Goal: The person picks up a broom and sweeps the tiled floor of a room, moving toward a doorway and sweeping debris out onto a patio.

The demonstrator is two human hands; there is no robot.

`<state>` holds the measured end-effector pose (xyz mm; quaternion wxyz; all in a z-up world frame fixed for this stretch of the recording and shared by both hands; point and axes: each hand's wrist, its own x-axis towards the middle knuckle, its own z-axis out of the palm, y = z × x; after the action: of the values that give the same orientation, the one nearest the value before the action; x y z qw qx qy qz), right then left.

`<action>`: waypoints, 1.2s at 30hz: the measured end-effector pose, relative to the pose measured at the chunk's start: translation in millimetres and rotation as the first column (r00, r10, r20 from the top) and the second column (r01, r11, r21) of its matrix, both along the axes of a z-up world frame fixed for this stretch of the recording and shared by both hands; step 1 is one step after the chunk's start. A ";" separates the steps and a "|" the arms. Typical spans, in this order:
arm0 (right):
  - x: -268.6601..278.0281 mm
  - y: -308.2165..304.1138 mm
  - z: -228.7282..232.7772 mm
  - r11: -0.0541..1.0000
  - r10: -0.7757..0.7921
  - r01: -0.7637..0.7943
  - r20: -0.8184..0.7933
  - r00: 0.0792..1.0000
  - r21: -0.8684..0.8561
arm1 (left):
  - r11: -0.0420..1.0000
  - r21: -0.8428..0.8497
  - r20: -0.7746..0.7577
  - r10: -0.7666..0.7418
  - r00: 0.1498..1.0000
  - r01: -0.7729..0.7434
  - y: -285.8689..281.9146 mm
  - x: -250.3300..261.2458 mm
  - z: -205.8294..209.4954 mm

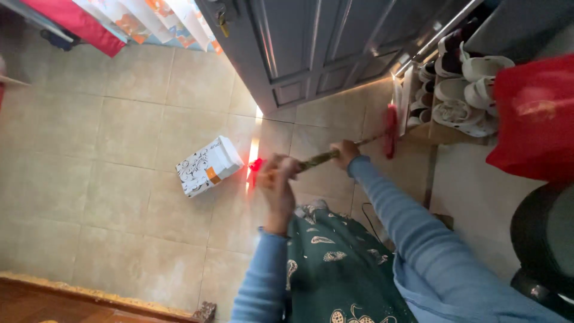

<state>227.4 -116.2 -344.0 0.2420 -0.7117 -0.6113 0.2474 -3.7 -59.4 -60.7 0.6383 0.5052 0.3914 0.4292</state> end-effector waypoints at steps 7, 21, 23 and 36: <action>-45.7 39.4 -41.1 0.982 0.052 -0.027 -0.129 0.990 0.185 | 0.948 0.278 0.089 -0.187 0.978 0.156 11.4 9.3 32.1; 162.7 25.5 -71.0 0.995 -0.046 0.063 0.201 0.979 -0.078 | 0.991 -0.074 0.458 -0.069 0.886 0.115 -28.3 122.3 -108.9; 147.6 36.9 -94.3 0.981 0.067 -0.026 0.207 0.976 -0.195 | 0.997 -0.068 0.413 -0.006 0.911 0.038 -25.0 103.1 -105.3; -48.6 88.2 68.8 0.950 0.285 -0.252 -0.178 0.942 0.184 | 0.906 0.368 0.511 -0.011 0.859 -0.207 22.6 -21.0 110.4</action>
<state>178.8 -28.0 -275.1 0.3227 -0.5710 -0.6927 0.3000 -24.7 -36.8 49.7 0.5738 0.4775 0.1385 0.6508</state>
